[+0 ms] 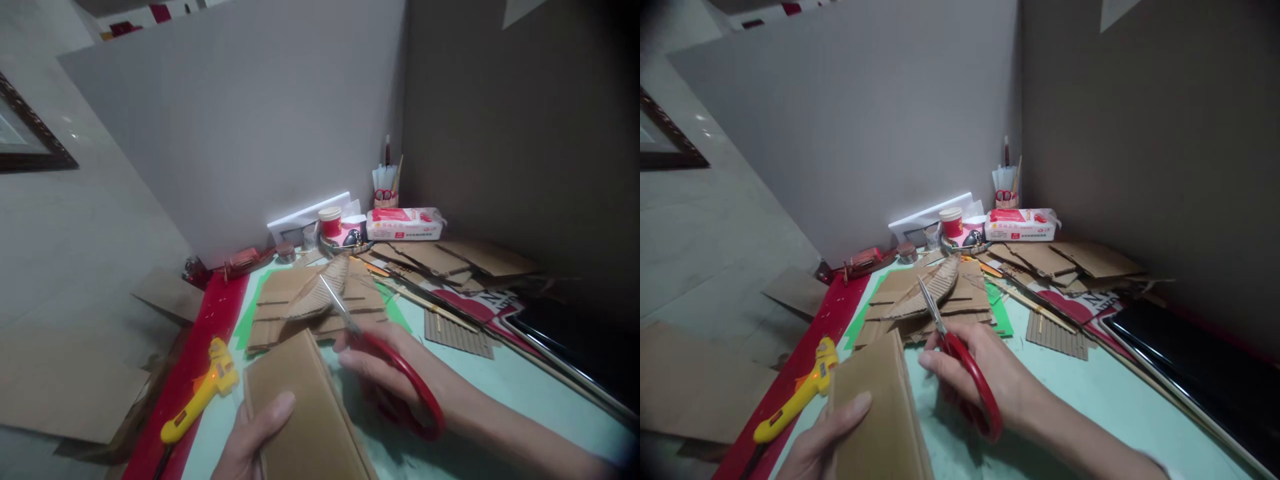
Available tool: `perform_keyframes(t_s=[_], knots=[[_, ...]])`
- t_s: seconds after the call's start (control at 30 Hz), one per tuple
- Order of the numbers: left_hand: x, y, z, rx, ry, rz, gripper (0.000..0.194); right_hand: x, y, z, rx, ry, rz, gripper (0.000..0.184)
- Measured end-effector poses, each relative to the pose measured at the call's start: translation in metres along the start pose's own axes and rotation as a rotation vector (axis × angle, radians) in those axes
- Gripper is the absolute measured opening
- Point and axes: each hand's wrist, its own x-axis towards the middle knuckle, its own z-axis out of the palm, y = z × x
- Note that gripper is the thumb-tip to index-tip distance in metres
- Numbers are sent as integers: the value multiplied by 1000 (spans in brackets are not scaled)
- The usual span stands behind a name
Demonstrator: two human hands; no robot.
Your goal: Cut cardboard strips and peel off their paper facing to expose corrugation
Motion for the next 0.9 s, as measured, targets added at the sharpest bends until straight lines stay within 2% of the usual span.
perform_keyframes(t_s=[0.13, 0.27, 0.43, 0.53, 0.7, 0.9], knots=[[2, 8, -1, -36, -26, 18, 92, 3, 3, -5, 51, -69, 23, 40], [5, 17, -4, -44, 43, -18, 69, -3, 2, 0, 53, -118, 4, 41], [8, 31, -8, -43, 129, 116, 35, -9, -2, 6, -53, -205, -58, 39], [10, 42, -9, -68, 168, 179, 28, -9, -3, 8, -41, -254, -29, 42], [11, 61, -7, -136, 254, 304, 13, -12, 2, 14, 65, -218, 46, 48], [12, 72, -8, -178, 290, 393, 12, -9, 4, 17, 275, -281, 189, 45]])
